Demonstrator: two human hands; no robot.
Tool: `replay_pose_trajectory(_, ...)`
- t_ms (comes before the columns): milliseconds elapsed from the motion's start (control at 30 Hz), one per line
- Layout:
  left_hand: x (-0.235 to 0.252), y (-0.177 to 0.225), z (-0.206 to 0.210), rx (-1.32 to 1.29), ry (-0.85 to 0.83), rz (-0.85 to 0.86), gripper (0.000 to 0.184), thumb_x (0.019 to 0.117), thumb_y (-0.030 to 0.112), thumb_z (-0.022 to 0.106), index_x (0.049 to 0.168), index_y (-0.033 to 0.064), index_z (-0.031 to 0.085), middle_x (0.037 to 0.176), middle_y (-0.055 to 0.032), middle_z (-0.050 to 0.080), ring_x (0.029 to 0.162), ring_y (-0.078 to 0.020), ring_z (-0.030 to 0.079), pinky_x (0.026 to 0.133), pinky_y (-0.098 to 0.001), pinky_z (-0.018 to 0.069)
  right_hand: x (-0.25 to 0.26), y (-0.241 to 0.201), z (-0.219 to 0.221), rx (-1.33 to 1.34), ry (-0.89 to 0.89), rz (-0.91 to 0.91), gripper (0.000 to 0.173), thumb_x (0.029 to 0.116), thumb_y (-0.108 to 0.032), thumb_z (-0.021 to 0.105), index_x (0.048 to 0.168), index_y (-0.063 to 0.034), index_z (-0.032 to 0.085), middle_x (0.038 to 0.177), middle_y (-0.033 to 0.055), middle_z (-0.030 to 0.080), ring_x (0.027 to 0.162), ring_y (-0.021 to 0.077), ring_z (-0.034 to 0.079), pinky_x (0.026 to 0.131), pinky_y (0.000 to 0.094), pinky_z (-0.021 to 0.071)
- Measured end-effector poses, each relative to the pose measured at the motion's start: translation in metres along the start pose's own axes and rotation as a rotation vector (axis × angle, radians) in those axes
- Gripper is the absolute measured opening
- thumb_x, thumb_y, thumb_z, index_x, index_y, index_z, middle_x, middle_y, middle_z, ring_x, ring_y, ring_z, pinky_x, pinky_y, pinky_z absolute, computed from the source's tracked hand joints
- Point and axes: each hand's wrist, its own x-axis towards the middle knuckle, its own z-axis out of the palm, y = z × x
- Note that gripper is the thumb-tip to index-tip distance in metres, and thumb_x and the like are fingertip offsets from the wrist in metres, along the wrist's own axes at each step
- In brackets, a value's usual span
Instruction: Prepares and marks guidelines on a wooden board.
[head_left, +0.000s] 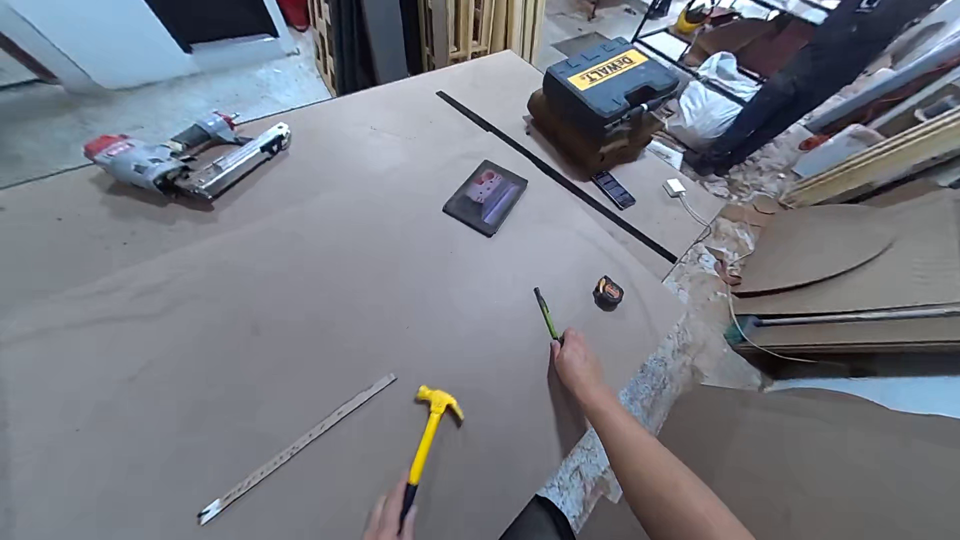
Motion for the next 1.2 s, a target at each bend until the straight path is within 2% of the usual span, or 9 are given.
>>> replay_pose_trajectory(200,0.158,0.145,0.05,-0.191,-0.141,-0.09,0.057,0.1001,0.026,0.063,0.155,0.0167,0.048,0.143,-0.0119,0.059,0.127,-0.0269,0.061,0.109,-0.0478,0.0503,0.003,0.058,-0.021,0.23,-0.112,0.027,0.041,0.1099,-0.035,0.038,0.127,-0.0092,0.064,0.113,0.0142,0.072,0.106,0.0305,0.07,0.092,0.0545,0.0561)
replay_pose_trajectory(333,0.207,0.208,0.045,-0.283,-0.328,0.031,0.055,0.1001,0.033,0.062,0.153,0.0219,0.051,0.151,-0.0057,0.055,0.135,-0.0202,0.056,0.115,-0.0438,0.0465,-0.052,0.085,-0.026,0.505,-0.017,-0.279,0.038,0.109,-0.034,0.04,0.114,-0.0064,0.065,0.077,0.0047,0.068,0.066,0.0189,0.067,0.063,0.0441,0.0596)
replay_pose_trajectory(400,0.198,0.215,0.034,-0.426,-0.418,0.068,0.052,0.1008,0.036,0.064,0.148,0.0157,0.056,0.135,-0.0094,0.065,0.122,-0.0214,0.064,0.108,-0.0436,0.0515,-0.083,0.078,-0.032,0.548,-0.092,-0.457,0.035,0.1095,-0.032,0.042,0.11,-0.0057,0.065,0.073,0.0019,0.067,0.062,0.0149,0.066,0.059,0.0399,0.0589)
replay_pose_trajectory(567,0.116,0.163,-0.003,-0.934,-0.448,-0.109,0.034,0.1006,0.034,0.066,0.117,0.0052,0.072,0.087,-0.0042,0.073,0.072,-0.0115,0.068,0.073,-0.0321,0.0589,-0.128,0.021,-0.022,0.419,-0.379,-0.834,0.035,0.1092,-0.031,0.049,0.108,-0.0015,0.067,0.075,0.0126,0.068,0.065,0.0275,0.069,0.06,0.0503,0.0581)
replay_pose_trajectory(733,0.012,0.066,-0.061,-1.123,-0.036,-0.336,0.026,0.1019,0.023,0.065,0.105,-0.0011,0.072,0.082,-0.0084,0.076,0.071,-0.0168,0.074,0.071,-0.0339,0.0636,-0.131,-0.051,0.031,0.318,-0.545,-1.126,0.054,0.1085,-0.055,0.039,0.1,-0.0125,0.07,0.074,0.0049,0.068,0.067,0.0204,0.069,0.06,0.0468,0.0577)
replay_pose_trajectory(833,-0.044,-0.003,-0.096,-1.102,0.435,-0.432,0.026,0.1024,0.015,0.063,0.116,-0.0069,0.069,0.093,-0.0167,0.076,0.082,-0.0245,0.076,0.08,-0.0388,0.0644,-0.104,-0.116,0.046,0.306,-0.416,-1.057,0.049,0.1081,-0.05,0.043,0.126,-0.0126,0.069,0.113,0.0084,0.073,0.104,0.0239,0.072,0.09,0.0514,0.0596)
replay_pose_trajectory(967,-0.094,-0.045,-0.167,-1.118,1.042,-0.281,0.016,0.0988,0.005,0.057,0.108,-0.0045,0.065,0.083,-0.0155,0.072,0.074,-0.0228,0.072,0.074,-0.037,0.0628,-0.05,-0.178,0.078,0.228,0.072,-0.861,0.063,0.106,-0.05,0.04,0.153,-0.0086,0.049,0.157,0.0174,0.048,0.144,0.0391,0.046,0.117,0.064,0.0348)
replay_pose_trajectory(1100,-0.093,-0.066,-0.224,-1.032,0.964,0.043,0.018,0.1007,0.025,0.064,0.11,0.0121,0.072,0.095,-0.0094,0.074,0.084,-0.0202,0.073,0.081,-0.0367,0.0626,-0.035,-0.179,0.114,0.058,0.257,-0.722,0.073,0.1046,-0.056,0.026,0.16,-0.0102,0.037,0.168,0.0117,0.033,0.156,0.0308,0.027,0.127,0.0594,0.0164)
replay_pose_trajectory(1200,-0.057,-0.123,-0.204,-0.835,0.786,-0.172,0.023,0.105,0.015,0.055,0.12,0.0025,0.067,0.103,-0.0123,0.075,0.091,-0.0226,0.074,0.087,-0.0384,0.0622,-0.035,-0.18,0.113,0.028,0.246,-0.71,0.073,0.104,-0.057,0.025,0.16,-0.0119,0.037,0.168,0.0095,0.033,0.157,0.0292,0.027,0.127,0.0571,0.0165)
